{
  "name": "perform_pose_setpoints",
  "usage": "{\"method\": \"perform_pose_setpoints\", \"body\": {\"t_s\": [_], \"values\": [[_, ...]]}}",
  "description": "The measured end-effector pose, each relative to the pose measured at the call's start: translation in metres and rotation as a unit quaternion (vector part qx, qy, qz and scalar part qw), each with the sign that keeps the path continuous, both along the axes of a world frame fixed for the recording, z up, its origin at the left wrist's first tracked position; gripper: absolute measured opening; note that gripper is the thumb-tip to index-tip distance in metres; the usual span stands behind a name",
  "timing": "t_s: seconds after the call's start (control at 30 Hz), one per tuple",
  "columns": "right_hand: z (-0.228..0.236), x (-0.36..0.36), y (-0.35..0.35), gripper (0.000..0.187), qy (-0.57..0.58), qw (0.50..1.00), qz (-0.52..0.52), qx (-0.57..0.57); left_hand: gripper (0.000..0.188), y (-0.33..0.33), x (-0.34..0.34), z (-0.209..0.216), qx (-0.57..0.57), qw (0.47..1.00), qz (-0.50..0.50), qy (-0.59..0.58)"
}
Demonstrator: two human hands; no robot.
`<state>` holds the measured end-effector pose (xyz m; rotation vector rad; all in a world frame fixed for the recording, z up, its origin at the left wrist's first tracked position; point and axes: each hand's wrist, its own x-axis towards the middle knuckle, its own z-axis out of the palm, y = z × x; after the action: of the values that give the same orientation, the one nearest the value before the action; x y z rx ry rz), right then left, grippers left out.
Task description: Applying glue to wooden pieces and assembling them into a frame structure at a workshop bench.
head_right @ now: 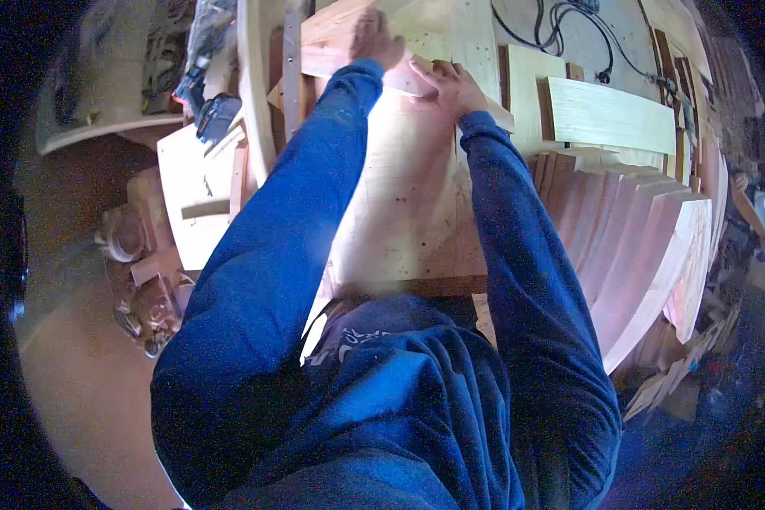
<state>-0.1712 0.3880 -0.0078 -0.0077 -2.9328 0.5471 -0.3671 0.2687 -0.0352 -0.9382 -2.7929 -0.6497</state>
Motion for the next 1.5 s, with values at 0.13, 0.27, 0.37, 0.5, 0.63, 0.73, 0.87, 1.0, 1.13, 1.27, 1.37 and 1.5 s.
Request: {"method": "perform_pose_setpoints", "body": {"t_s": [0.13, 0.27, 0.37, 0.5, 0.63, 0.73, 0.87, 1.0, 1.13, 1.27, 1.37, 1.5], "values": [[-0.005, -0.001, 0.004, 0.075, 0.002, 0.999, 0.003, 0.040, 0.062, -0.019, 0.093, 0.060, 0.122, 0.956, -0.152, -0.219], [-0.002, -0.001, 0.001, 0.088, -0.016, 0.998, 0.000, 0.058, 0.055, -0.131, 0.260, 0.100, 0.217, 0.908, -0.270, -0.236], [0.002, -0.003, -0.001, 0.090, -0.027, 1.000, 0.008, 0.013, 0.066, -0.257, 0.362, 0.124, 0.056, 0.871, -0.221, -0.436], [0.017, -0.014, 0.000, 0.093, -0.030, 1.000, 0.006, -0.003, 0.085, -0.380, 0.421, 0.145, 0.037, 0.824, -0.029, -0.565], [0.068, -0.027, 0.015, 0.095, -0.118, 0.993, 0.013, -0.011, 0.076, -0.440, 0.464, 0.142, 0.070, 0.851, 0.092, -0.512], [0.133, -0.031, 0.022, 0.098, -0.144, 0.983, 0.049, -0.098, 0.081, -0.440, 0.466, 0.118, 0.162, 0.820, 0.067, -0.544], [0.237, 0.003, 0.007, 0.093, -0.167, 0.949, 0.072, -0.256, 0.082, -0.415, 0.444, 0.103, 0.239, 0.821, 0.011, -0.518], [0.343, 0.070, -0.032, 0.076, -0.123, 0.964, 0.113, -0.208, 0.081, -0.388, 0.390, 0.122, 0.269, 0.868, 0.001, -0.418], [0.449, 0.104, -0.068, 0.055, -0.258, 0.889, 0.053, -0.375, 0.096, -0.366, 0.310, 0.171, 0.362, 0.902, 0.021, -0.234], [0.505, 0.140, -0.102, 0.050, -0.376, 0.790, 0.021, -0.483, 0.118, -0.345, 0.262, 0.213, 0.470, 0.855, 0.012, -0.218], [0.494, 0.160, -0.120, 0.057, -0.398, 0.769, -0.052, -0.497, 0.063, -0.343, 0.283, 0.217, 0.608, 0.630, -0.171, -0.451], [0.439, 0.151, -0.116, 0.054, -0.459, 0.748, -0.097, -0.469, 0.038, -0.358, 0.342, 0.203, 0.598, 0.634, 0.066, -0.486]]}}
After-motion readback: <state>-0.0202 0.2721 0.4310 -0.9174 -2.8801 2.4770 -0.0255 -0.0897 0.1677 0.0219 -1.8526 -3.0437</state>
